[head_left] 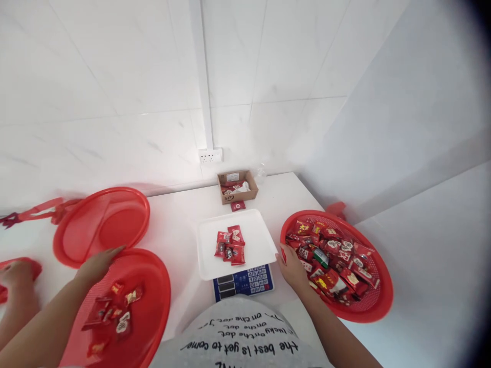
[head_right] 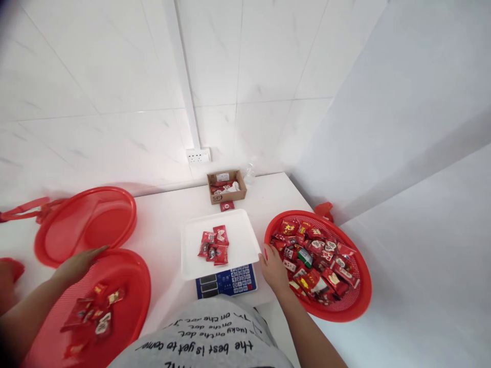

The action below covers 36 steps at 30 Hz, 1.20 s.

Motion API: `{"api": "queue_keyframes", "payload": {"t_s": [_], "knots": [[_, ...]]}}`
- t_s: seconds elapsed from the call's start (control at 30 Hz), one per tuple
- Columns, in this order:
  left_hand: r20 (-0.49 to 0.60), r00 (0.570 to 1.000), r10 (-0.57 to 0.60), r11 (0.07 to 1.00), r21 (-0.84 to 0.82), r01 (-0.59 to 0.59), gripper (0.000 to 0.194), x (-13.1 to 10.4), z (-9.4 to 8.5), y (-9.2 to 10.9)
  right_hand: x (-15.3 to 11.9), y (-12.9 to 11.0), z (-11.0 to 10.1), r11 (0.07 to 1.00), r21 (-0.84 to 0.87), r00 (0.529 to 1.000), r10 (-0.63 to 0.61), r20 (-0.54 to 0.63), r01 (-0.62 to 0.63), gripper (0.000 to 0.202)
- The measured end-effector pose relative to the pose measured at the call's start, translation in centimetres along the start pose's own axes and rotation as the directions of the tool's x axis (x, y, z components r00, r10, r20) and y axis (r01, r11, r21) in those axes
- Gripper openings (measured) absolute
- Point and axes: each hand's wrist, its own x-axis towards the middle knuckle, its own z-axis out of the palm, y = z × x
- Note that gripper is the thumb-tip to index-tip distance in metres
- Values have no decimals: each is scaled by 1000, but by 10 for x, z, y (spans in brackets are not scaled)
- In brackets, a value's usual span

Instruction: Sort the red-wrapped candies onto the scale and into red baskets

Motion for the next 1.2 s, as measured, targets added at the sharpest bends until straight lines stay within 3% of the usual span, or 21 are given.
{"api": "queue_keyframes", "payload": {"t_s": [0.1, 0.23, 0.4, 0.53, 0.8, 0.93, 1.0, 1.1, 1.2], "knots": [[174, 975, 138, 964, 202, -173, 59, 7, -3, -8, 1, -1, -1, 1000, -9, 1000, -14, -14, 14, 42], [210, 972, 106, 934, 314, -169, 60, 16, -2, 2, 1, -3, -1, 999, -22, 999, -28, -32, 27, 40], [199, 963, 182, 978, 62, -198, 47, 21, 16, 56, 2, -5, -3, 999, -40, 1000, -18, -9, 18, 42], [201, 959, 202, 979, -10, -204, 45, 21, 34, 97, 1, -7, -4, 1000, -31, 1000, -1, -20, 0, 41], [90, 946, 310, 946, -132, -297, 42, 23, 57, 154, 1, -9, -7, 1000, -5, 1000, -3, -2, 3, 43], [-46, 936, 348, 926, -136, -351, 42, 6, 71, 189, 1, -7, -6, 1000, 6, 1000, 3, -2, -3, 44], [-136, 885, 446, 870, -167, -464, 40, -12, 79, 213, 1, -7, -5, 1000, 14, 1000, 0, -2, 0, 44], [-60, 779, 624, 739, -278, -613, 43, -44, 90, 251, 1, -6, -6, 1000, 26, 1000, -10, -15, 10, 44], [52, 780, 624, 745, -339, -574, 54, -67, 98, 280, 1, -6, -6, 1000, 29, 1000, -5, -3, 6, 45]]}}
